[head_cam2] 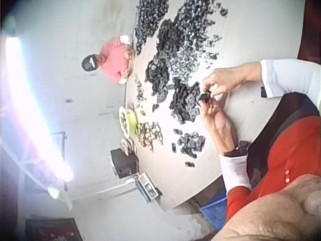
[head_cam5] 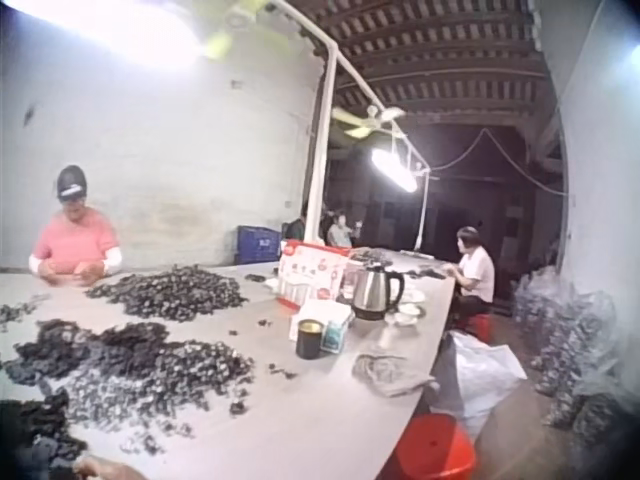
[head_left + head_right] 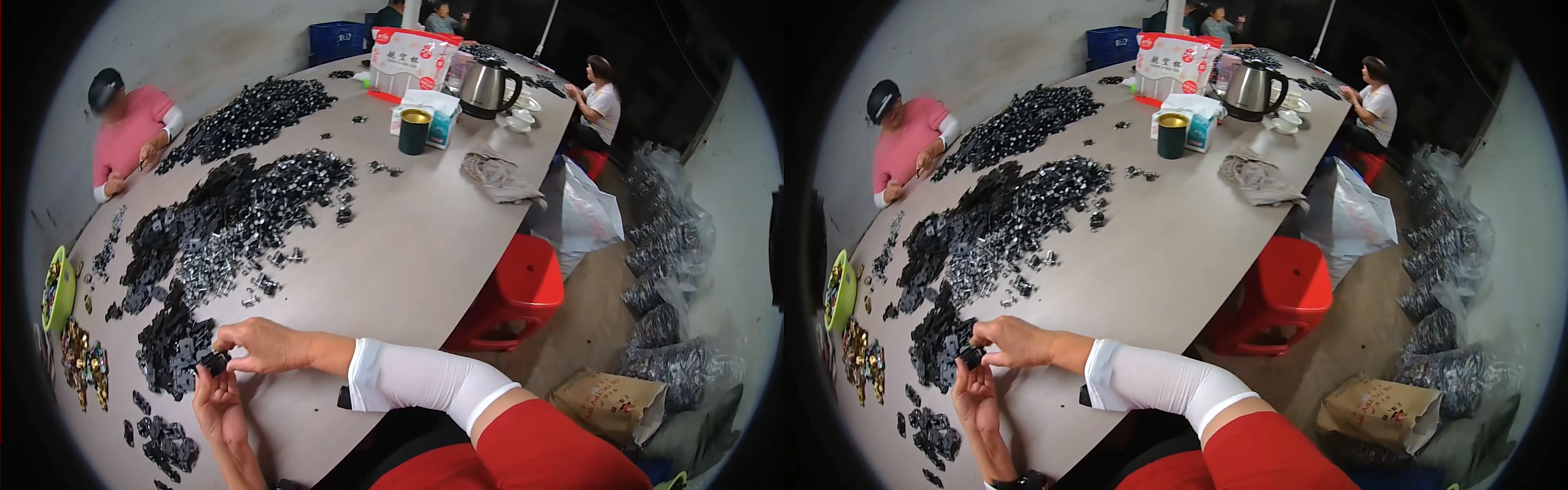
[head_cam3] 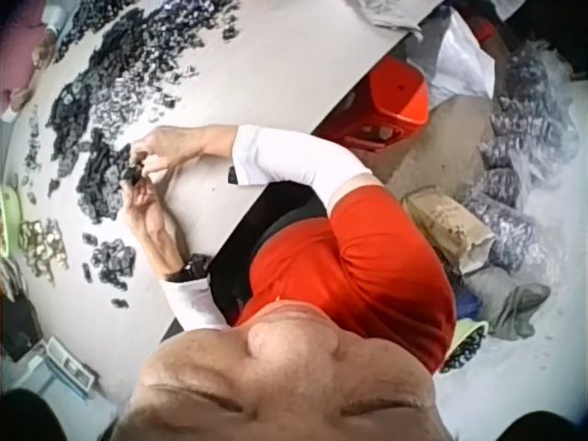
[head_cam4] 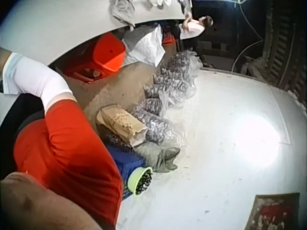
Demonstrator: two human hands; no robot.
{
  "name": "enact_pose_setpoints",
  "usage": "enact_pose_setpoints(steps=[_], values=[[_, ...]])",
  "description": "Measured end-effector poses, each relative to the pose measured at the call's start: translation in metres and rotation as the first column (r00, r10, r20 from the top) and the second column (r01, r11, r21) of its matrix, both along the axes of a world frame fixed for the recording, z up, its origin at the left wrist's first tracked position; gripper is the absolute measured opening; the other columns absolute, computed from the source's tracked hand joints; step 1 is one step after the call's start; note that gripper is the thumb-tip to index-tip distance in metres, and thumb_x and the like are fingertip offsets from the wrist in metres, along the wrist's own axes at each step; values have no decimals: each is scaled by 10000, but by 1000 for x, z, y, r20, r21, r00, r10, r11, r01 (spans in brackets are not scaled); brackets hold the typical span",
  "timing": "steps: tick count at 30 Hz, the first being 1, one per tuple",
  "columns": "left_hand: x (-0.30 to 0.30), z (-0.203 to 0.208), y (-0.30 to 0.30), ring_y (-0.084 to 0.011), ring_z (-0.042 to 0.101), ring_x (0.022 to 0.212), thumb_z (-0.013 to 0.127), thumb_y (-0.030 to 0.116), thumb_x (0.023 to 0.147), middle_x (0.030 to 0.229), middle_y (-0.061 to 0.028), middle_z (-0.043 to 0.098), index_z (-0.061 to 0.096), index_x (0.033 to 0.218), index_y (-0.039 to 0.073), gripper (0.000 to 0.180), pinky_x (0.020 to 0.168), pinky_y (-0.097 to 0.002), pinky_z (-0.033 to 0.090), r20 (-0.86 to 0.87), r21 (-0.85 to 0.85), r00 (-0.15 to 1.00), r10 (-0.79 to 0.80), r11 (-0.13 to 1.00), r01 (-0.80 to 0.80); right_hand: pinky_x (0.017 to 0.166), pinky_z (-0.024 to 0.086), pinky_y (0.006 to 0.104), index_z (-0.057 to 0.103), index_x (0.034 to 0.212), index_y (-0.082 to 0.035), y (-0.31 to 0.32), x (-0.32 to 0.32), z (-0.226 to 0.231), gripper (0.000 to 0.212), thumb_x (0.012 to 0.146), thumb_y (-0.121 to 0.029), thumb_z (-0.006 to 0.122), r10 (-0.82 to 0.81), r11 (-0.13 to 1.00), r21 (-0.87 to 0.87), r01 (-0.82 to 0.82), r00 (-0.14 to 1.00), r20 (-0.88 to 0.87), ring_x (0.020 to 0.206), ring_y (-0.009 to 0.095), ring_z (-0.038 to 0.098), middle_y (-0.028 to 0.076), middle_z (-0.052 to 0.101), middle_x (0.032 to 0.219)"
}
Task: The person sits at a table and assembles small black lock mechanisms by hand. They pick up a lock body and a small metal pin, insert the pin into the body, and place the completed unit on the table. The process is repeated continuously with components from large piles on the table.
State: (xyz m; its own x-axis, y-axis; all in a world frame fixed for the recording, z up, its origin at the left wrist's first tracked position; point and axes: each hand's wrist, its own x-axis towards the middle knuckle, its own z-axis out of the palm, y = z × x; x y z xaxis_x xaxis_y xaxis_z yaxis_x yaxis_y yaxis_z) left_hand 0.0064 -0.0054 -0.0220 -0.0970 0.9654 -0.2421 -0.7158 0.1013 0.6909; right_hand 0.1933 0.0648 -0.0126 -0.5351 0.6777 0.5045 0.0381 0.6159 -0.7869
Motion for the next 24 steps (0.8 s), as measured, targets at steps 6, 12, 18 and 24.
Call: enact_pose_setpoints(steps=[6, 12, 18, 24], values=[[0, 3, -2, -135, 619, 986, 624, 195, 947, 1104, -64, 649, 568, 1158, 38, 269, 897, -285, 501, 33, 35, 998, -54, 998, 52, 778, 517, 400, 588, 955, 10, -3, -5, -1, 284, 737, -123, 710, -46, 999, 26, 47, 997, -55, 859, 346, 650, 173, 667, 885], [-4, -5, 1, -140, 627, 926, 633, 178, 942, 1055, -62, 651, 540, 1148, 49, 261, 824, -277, 526, -29, 61, 999, -21, 998, 23, 808, 495, 420, 554, 1001, -25, -4, -12, -6, 310, 760, -156, 698, -124, 966, 237, 105, 990, 68, 897, 345, 623, 148, 638, 932], [3, 2, 2, -140, 644, 870, 645, 174, 933, 1009, -56, 663, 552, 1104, 66, 222, 764, -272, 541, -74, 42, 997, -28, 999, 31, 785, 508, 416, 545, 994, -20, -7, -7, 0, 306, 747, -125, 691, -93, 988, 129, 82, 992, 84, 895, 348, 633, 149, 643, 917], [7, 7, 0, -142, 645, 848, 644, 179, 933, 992, -58, 666, 575, 1068, 67, 189, 748, -267, 554, -55, -2, 998, 15, 1000, -15, 774, 511, 413, 555, 1019, -18, -9, -6, 5, 339, 739, -132, 708, -120, 991, 73, 115, 991, 58, 876, 344, 630, 147, 637, 950]])
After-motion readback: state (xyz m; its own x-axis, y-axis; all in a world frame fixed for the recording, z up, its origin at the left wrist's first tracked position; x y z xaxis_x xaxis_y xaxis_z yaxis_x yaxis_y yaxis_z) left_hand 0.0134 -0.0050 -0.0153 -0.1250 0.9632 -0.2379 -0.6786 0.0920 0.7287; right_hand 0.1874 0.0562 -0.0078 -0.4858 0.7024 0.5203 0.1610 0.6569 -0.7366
